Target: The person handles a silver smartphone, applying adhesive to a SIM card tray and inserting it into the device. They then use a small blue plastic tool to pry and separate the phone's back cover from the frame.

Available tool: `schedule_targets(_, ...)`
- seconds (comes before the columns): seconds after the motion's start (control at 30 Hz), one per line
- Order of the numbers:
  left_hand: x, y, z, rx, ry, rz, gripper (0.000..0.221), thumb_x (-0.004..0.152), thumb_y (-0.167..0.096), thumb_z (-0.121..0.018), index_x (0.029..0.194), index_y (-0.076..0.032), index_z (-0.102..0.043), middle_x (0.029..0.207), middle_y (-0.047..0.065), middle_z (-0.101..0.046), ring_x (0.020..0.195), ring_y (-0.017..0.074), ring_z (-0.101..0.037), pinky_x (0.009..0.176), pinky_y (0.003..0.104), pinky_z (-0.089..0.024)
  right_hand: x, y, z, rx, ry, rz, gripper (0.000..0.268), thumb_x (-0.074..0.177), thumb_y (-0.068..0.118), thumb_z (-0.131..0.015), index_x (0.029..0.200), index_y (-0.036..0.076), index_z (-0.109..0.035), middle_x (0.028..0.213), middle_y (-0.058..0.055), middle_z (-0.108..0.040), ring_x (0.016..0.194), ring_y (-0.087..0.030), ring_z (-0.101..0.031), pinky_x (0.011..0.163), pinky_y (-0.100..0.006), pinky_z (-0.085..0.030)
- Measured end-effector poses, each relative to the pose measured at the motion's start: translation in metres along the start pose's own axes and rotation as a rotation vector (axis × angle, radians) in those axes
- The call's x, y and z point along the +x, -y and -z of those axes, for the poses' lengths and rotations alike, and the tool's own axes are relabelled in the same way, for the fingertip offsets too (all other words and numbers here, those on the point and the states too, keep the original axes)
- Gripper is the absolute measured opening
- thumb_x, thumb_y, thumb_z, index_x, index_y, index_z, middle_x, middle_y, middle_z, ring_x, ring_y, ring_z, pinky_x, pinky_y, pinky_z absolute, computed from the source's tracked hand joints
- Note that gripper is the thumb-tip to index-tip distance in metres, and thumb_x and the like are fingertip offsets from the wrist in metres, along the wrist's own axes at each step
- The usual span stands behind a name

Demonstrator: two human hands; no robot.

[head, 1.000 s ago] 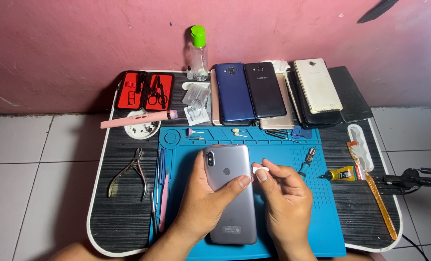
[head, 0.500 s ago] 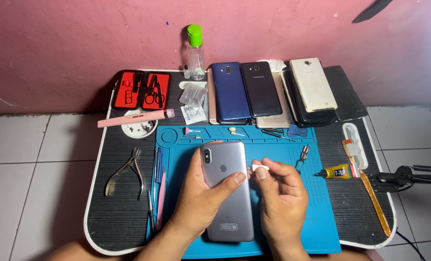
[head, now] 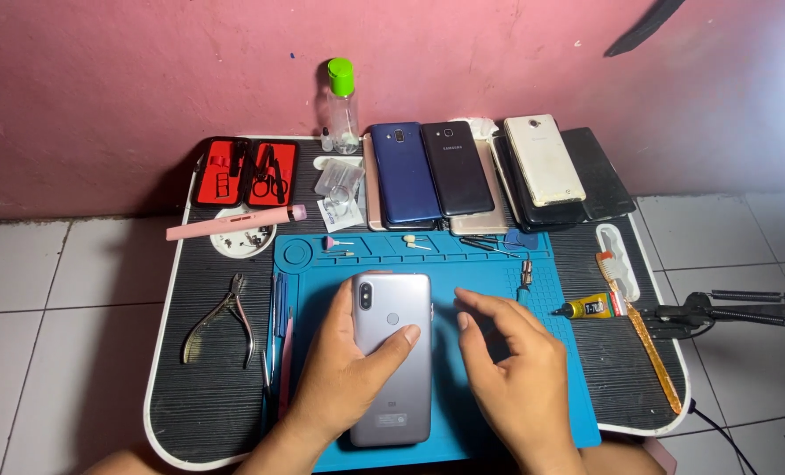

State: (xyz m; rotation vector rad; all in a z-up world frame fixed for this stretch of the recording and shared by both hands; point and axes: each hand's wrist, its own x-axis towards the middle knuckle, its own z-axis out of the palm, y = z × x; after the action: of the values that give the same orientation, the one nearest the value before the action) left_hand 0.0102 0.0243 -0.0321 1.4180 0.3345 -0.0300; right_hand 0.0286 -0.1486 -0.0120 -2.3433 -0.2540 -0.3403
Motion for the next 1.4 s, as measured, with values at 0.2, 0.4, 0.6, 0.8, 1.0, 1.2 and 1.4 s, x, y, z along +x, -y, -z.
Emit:
schedule_targets(0.2, -0.005, -0.001, 0.005, 0.052, 0.033, -0.016, 0.053, 0.077, -0.018, -0.078, 0.127, -0.018, -0.063, 0.101, 0.000, -0.072, 0.085, 0.0110, -0.068, 0.079, 0.027, -0.059, 0.009, 0.014, 0.000, 0.512, 0.243, -0.622, 0.031, 0.087, 0.014, -0.075, 0.116, 0.005, -0.084, 0.085, -0.005, -0.081, 0.079, -0.009, -0.071, 0.072, -0.025, -0.058)
schedule_targets(0.4, -0.006, 0.002, 0.009, 0.148, 0.017, -0.046, 0.055, 0.076, -0.023, -0.079, 0.128, -0.022, -0.064, 0.096, -0.002, -0.075, 0.081, 0.0098, -0.069, 0.076, 0.026, -0.060, 0.010, 0.020, -0.009, 0.576, 0.177, -0.692, 0.029, 0.083, 0.003, -0.076, 0.111, -0.002, -0.081, 0.089, -0.015, -0.083, 0.076, -0.016, -0.072, 0.071, -0.027, -0.062)
schedule_targets(0.6, -0.005, 0.003, 0.008, 0.159, 0.025, -0.120, 0.057, 0.077, -0.023, -0.078, 0.131, -0.020, -0.062, 0.103, -0.002, -0.075, 0.084, 0.0097, -0.070, 0.078, 0.025, -0.060, 0.005, 0.009, -0.023, 0.680, 0.101, -0.703, 0.025, 0.079, -0.008, -0.072, 0.102, -0.003, -0.075, 0.086, -0.014, -0.075, 0.075, -0.016, -0.068, 0.072, -0.027, -0.059)
schedule_targets(0.8, -0.004, 0.005, 0.008, 0.135, 0.058, -0.144, 0.060, 0.078, -0.021, -0.078, 0.134, -0.019, -0.060, 0.102, -0.001, -0.074, 0.085, 0.0098, -0.069, 0.082, 0.026, -0.059, -0.005, -0.006, -0.030, 0.844, 0.067, -0.625, 0.011, 0.086, -0.006, -0.070, 0.088, 0.003, -0.064, 0.077, -0.007, -0.064, 0.066, -0.010, -0.054, 0.064, -0.026, -0.049)
schedule_targets(1.0, -0.003, 0.004, 0.006, 0.050, 0.071, -0.060, 0.057, 0.078, -0.018, -0.077, 0.133, -0.018, -0.060, 0.103, 0.000, -0.071, 0.087, 0.0106, -0.068, 0.083, 0.027, -0.059, -0.005, -0.006, -0.030, 0.942, 0.038, -0.642, 0.021, 0.087, -0.009, -0.064, 0.085, 0.008, -0.052, 0.086, -0.010, -0.069, 0.066, -0.014, -0.054, 0.062, -0.028, -0.046)
schedule_targets(1.2, -0.003, 0.003, 0.009, 0.016, 0.076, -0.033, 0.057, 0.079, -0.018, -0.077, 0.134, -0.018, -0.059, 0.103, 0.001, -0.071, 0.087, 0.0110, -0.068, 0.083, 0.028, -0.060, -0.002, 0.001, -0.026, 1.055, 0.037, -0.623, 0.022, 0.093, -0.006, -0.065, 0.085, 0.008, -0.050, 0.083, -0.011, -0.066, 0.072, -0.021, -0.063, 0.068, -0.029, -0.049)
schedule_targets(1.4, -0.004, 0.002, 0.008, 0.060, 0.063, -0.084, 0.054, 0.080, -0.019, -0.076, 0.132, -0.020, -0.059, 0.104, 0.000, -0.070, 0.087, 0.0106, -0.067, 0.079, 0.027, -0.060, 0.000, 0.010, -0.022, 0.842, 0.201, -0.811, 0.018, 0.089, 0.012, -0.073, 0.099, -0.003, -0.078, 0.096, -0.014, -0.078, 0.081, -0.023, -0.069, 0.073, -0.040, -0.061)
